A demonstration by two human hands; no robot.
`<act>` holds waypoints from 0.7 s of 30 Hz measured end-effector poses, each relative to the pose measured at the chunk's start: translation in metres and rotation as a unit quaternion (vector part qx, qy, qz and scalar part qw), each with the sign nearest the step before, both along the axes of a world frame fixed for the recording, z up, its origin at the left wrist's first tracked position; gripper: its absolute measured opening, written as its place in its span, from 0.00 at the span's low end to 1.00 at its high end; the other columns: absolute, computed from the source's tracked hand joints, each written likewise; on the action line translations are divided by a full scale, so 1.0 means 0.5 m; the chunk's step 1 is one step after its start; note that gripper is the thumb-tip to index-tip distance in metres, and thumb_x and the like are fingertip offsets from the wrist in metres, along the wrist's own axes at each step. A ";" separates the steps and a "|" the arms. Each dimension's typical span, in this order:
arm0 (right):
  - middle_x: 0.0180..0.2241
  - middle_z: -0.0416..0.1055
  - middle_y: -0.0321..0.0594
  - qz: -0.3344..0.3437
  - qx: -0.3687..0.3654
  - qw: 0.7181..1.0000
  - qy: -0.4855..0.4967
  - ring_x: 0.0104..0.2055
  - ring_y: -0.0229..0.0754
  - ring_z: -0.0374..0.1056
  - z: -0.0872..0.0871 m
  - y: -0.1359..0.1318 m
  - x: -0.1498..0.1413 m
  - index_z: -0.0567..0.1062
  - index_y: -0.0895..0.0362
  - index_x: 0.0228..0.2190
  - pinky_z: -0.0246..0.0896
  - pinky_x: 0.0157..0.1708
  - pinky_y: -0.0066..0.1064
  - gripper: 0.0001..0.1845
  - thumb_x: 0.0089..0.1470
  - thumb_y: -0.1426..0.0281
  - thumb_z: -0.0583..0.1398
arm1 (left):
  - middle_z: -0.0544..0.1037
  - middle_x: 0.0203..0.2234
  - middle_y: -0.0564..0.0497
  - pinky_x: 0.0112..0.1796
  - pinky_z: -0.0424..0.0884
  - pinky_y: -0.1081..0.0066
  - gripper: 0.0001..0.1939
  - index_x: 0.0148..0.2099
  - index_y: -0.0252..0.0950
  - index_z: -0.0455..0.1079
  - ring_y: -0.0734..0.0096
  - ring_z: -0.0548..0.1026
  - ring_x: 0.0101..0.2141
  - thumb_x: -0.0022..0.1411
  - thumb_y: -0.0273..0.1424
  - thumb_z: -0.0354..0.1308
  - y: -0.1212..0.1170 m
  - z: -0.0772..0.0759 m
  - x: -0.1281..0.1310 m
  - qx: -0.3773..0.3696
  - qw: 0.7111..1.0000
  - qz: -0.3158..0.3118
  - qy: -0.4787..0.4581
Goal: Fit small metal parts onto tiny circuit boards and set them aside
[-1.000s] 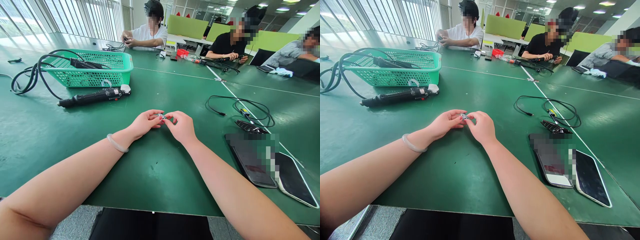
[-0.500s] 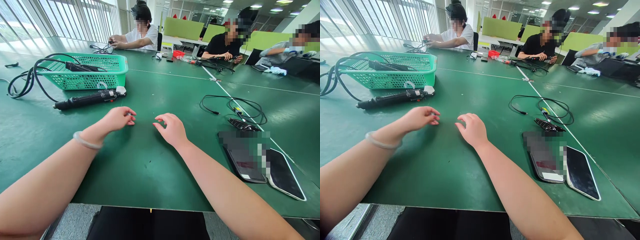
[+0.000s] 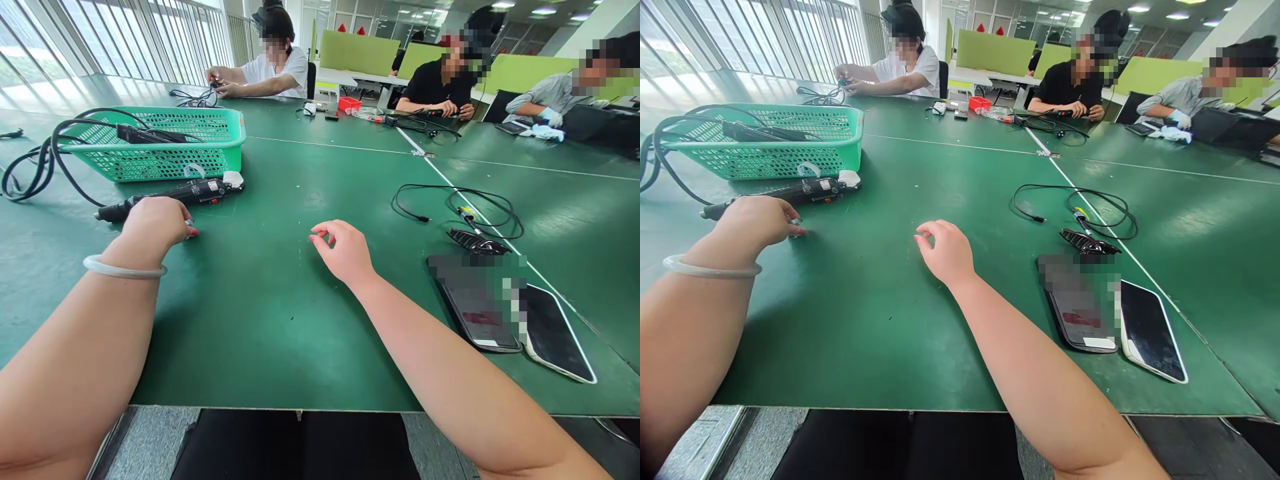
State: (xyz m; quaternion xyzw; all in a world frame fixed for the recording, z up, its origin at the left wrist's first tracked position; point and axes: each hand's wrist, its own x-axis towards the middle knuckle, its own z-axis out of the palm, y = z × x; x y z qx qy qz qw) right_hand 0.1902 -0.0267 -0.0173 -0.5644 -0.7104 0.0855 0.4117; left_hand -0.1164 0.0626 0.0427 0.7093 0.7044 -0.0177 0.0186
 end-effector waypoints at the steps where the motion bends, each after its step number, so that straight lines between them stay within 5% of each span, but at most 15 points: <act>1: 0.31 0.73 0.35 -0.001 -0.003 1.000 0.002 0.33 0.38 0.66 0.000 0.000 0.000 0.75 0.54 0.33 0.60 0.33 0.31 0.07 0.53 0.68 0.58 | 0.77 0.40 0.38 0.43 0.65 0.59 0.21 0.43 0.29 0.72 0.48 0.71 0.43 0.50 0.38 0.62 0.000 0.002 0.002 -0.016 0.999 0.016 0.035; 6: 0.31 0.73 0.36 -0.003 -0.012 1.000 0.007 0.32 0.38 0.66 -0.001 0.001 0.004 0.75 0.54 0.32 0.60 0.33 0.31 0.07 0.54 0.68 0.57 | 0.79 0.37 0.49 0.39 0.65 0.71 0.20 0.45 0.38 0.74 0.62 0.72 0.40 0.51 0.42 0.60 -0.004 0.017 0.026 -0.066 0.990 0.049 0.112; 13: 0.31 0.74 0.36 -0.003 -0.015 1.000 0.007 0.32 0.38 0.65 -0.004 0.003 0.006 0.75 0.53 0.31 0.60 0.33 0.31 0.09 0.54 0.70 0.55 | 0.77 0.41 0.47 0.39 0.65 0.66 0.23 0.49 0.42 0.74 0.57 0.71 0.40 0.53 0.44 0.56 0.002 0.024 -0.007 -0.075 0.994 0.072 0.039; 19: 0.31 0.73 0.36 -0.001 -0.017 1.000 0.011 0.31 0.38 0.65 -0.003 0.003 0.004 0.75 0.53 0.31 0.60 0.33 0.31 0.10 0.55 0.70 0.54 | 0.78 0.30 0.49 0.37 0.62 0.66 0.26 0.52 0.37 0.70 0.59 0.73 0.40 0.60 0.46 0.44 -0.002 -0.036 0.014 0.111 0.973 0.124 -0.158; 21: 0.31 0.73 0.36 -0.002 -0.016 1.000 0.011 0.30 0.38 0.64 -0.003 0.003 0.004 0.75 0.53 0.30 0.60 0.33 0.31 0.10 0.55 0.70 0.53 | 0.77 0.25 0.49 0.35 0.61 0.66 0.24 0.48 0.34 0.73 0.60 0.74 0.37 0.57 0.44 0.51 -0.004 -0.064 0.040 0.090 0.959 0.129 -0.234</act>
